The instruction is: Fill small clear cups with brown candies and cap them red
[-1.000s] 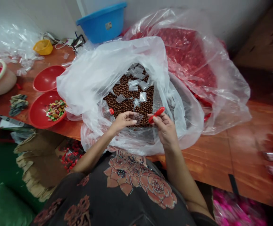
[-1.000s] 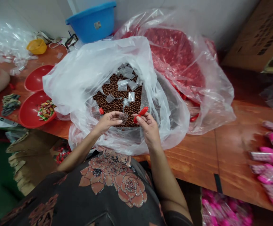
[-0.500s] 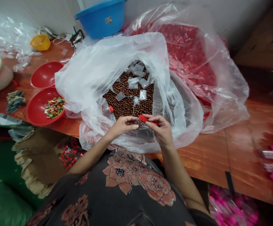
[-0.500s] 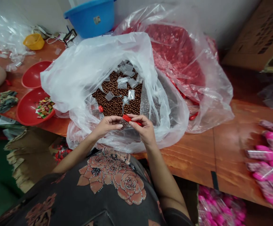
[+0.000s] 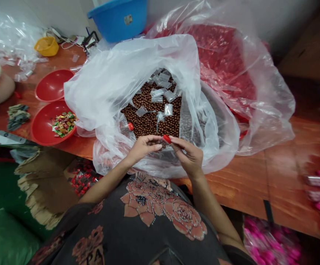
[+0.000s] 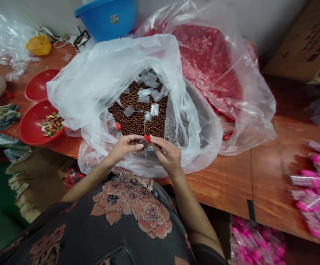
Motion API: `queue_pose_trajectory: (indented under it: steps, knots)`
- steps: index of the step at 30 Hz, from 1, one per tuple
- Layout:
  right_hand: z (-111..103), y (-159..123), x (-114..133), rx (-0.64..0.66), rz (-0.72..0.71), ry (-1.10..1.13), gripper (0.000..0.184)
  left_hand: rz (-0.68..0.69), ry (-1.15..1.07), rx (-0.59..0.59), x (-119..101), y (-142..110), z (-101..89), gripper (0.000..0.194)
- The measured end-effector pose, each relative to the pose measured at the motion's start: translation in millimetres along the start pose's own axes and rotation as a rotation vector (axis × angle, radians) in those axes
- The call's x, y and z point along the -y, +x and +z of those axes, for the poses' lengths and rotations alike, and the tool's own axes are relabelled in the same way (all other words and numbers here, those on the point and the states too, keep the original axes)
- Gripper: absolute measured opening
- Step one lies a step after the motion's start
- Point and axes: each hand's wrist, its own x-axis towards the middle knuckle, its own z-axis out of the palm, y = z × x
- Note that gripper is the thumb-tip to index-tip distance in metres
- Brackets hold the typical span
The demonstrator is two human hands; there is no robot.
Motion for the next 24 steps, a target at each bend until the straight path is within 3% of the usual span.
queue_pose_trajectory:
  steps: [6, 11, 15, 17, 20, 24]
  knots:
    - [4.7, 8.6, -11.3, 0.196, -0.155, -0.229, 0.080, 0.052, -0.070, -0.077, 2.1, 3.9, 3.7, 0.040]
    - [13.3, 10.3, -19.1, 0.234, -0.153, -0.302, 0.075, 0.031, -0.248, -0.115, 5.2, 7.7, 14.0, 0.037]
    - [21.2, 8.9, -19.0, 0.208, -0.186, -0.305, 0.071, -0.062, -0.332, -0.120, 13.8, 14.6, 24.8, 0.059]
    - [24.4, 9.7, -15.9, 0.177, -0.236, -0.311, 0.071, -0.028, -0.301, -0.182, 18.5, 17.7, 27.9, 0.060]
    - [27.5, 12.5, -10.7, 0.143, -0.282, -0.319, 0.077, 0.093, -0.230, -0.280, 21.7, 19.5, 28.5, 0.046]
    - [29.9, 15.5, -8.8, 0.170, -0.263, -0.299, 0.094, 0.173, -0.170, -0.269, 17.4, 17.3, 25.7, 0.040]
